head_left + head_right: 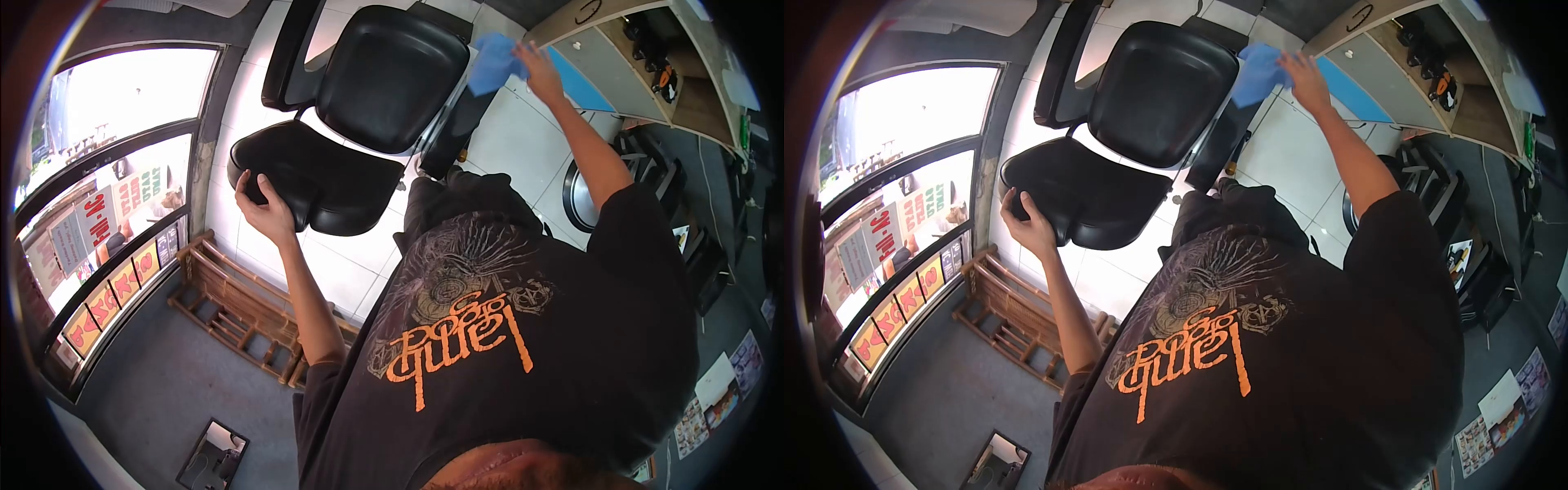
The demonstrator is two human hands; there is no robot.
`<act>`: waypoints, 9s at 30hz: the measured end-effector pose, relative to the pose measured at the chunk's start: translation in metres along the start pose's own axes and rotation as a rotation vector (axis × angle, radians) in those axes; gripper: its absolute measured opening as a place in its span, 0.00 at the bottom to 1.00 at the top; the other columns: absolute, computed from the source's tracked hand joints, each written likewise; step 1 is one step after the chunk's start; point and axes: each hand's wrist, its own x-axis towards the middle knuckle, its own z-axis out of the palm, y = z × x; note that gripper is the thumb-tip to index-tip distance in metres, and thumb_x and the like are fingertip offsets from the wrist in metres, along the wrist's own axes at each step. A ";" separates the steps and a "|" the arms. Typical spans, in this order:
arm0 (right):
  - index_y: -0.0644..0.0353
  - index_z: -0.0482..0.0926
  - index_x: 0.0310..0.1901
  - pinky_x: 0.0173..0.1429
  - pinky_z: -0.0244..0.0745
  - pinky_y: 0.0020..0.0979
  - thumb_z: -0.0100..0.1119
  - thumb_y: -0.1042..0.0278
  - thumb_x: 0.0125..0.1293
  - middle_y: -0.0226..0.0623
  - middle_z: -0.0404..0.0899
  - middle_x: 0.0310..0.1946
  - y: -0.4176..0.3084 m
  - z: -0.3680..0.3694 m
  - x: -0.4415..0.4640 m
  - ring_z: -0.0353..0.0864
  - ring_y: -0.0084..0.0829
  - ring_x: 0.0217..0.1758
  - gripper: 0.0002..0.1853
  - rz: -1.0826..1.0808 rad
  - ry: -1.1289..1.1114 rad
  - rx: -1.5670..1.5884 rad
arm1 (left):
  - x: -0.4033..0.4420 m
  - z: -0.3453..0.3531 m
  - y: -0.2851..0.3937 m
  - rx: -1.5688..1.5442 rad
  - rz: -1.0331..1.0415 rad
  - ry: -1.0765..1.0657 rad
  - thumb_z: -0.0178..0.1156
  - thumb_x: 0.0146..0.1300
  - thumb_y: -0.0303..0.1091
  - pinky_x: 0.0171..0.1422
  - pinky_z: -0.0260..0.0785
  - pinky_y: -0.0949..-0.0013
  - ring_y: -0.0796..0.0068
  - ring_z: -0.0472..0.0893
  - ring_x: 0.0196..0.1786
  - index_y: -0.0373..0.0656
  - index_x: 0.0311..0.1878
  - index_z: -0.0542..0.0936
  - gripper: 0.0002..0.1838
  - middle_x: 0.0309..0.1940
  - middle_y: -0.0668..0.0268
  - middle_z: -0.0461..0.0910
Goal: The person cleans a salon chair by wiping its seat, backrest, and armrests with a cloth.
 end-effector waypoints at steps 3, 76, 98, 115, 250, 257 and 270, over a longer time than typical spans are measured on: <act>0.52 0.73 0.73 0.85 0.52 0.55 0.58 0.81 0.55 0.36 0.67 0.78 -0.018 0.000 0.032 0.61 0.49 0.83 0.39 0.061 0.164 0.117 | 0.000 0.001 0.000 0.021 0.008 0.011 0.64 0.75 0.38 0.74 0.66 0.58 0.55 0.80 0.63 0.32 0.59 0.80 0.19 0.56 0.52 0.83; 0.58 0.78 0.68 0.78 0.58 0.67 0.60 0.58 0.64 0.42 0.75 0.71 -0.064 0.057 0.065 0.65 0.57 0.79 0.30 0.352 0.162 0.104 | -0.001 0.000 -0.010 0.026 -0.009 -0.024 0.62 0.75 0.34 0.72 0.65 0.56 0.57 0.77 0.62 0.35 0.53 0.83 0.12 0.50 0.56 0.84; 0.62 0.86 0.56 0.69 0.72 0.37 0.60 0.55 0.71 0.43 0.88 0.52 -0.241 0.016 -0.011 0.85 0.36 0.57 0.21 0.537 -0.371 1.233 | -0.001 0.000 -0.007 0.029 -0.037 -0.004 0.63 0.74 0.33 0.73 0.65 0.56 0.56 0.77 0.65 0.36 0.51 0.83 0.11 0.49 0.58 0.85; 0.43 0.76 0.72 0.71 0.73 0.48 0.62 0.60 0.67 0.38 0.74 0.73 -0.036 -0.005 0.054 0.75 0.55 0.70 0.29 0.309 0.196 0.362 | 0.000 0.000 -0.007 0.069 -0.035 -0.015 0.63 0.73 0.33 0.73 0.65 0.55 0.56 0.77 0.65 0.36 0.51 0.83 0.11 0.49 0.57 0.85; 0.59 0.84 0.61 0.67 0.75 0.45 0.63 0.50 0.73 0.52 0.81 0.63 0.000 -0.008 0.065 0.82 0.52 0.63 0.24 0.368 0.278 0.535 | 0.000 0.000 -0.013 0.076 -0.007 -0.015 0.64 0.72 0.33 0.73 0.65 0.55 0.55 0.77 0.65 0.37 0.50 0.84 0.10 0.50 0.57 0.85; 0.45 0.81 0.67 0.78 0.61 0.57 0.67 0.60 0.66 0.38 0.63 0.80 -0.163 0.033 -0.018 0.58 0.53 0.83 0.26 0.195 0.030 0.258 | -0.001 -0.001 -0.011 0.100 0.018 -0.007 0.63 0.74 0.36 0.69 0.68 0.58 0.58 0.79 0.59 0.34 0.52 0.83 0.13 0.51 0.56 0.85; 0.64 0.85 0.58 0.65 0.75 0.29 0.55 0.38 0.78 0.33 0.89 0.49 -0.226 -0.034 -0.065 0.85 0.27 0.57 0.32 0.739 -0.707 1.595 | -0.001 -0.002 -0.007 0.085 -0.015 -0.026 0.63 0.74 0.34 0.71 0.67 0.56 0.56 0.78 0.62 0.35 0.51 0.83 0.11 0.50 0.56 0.84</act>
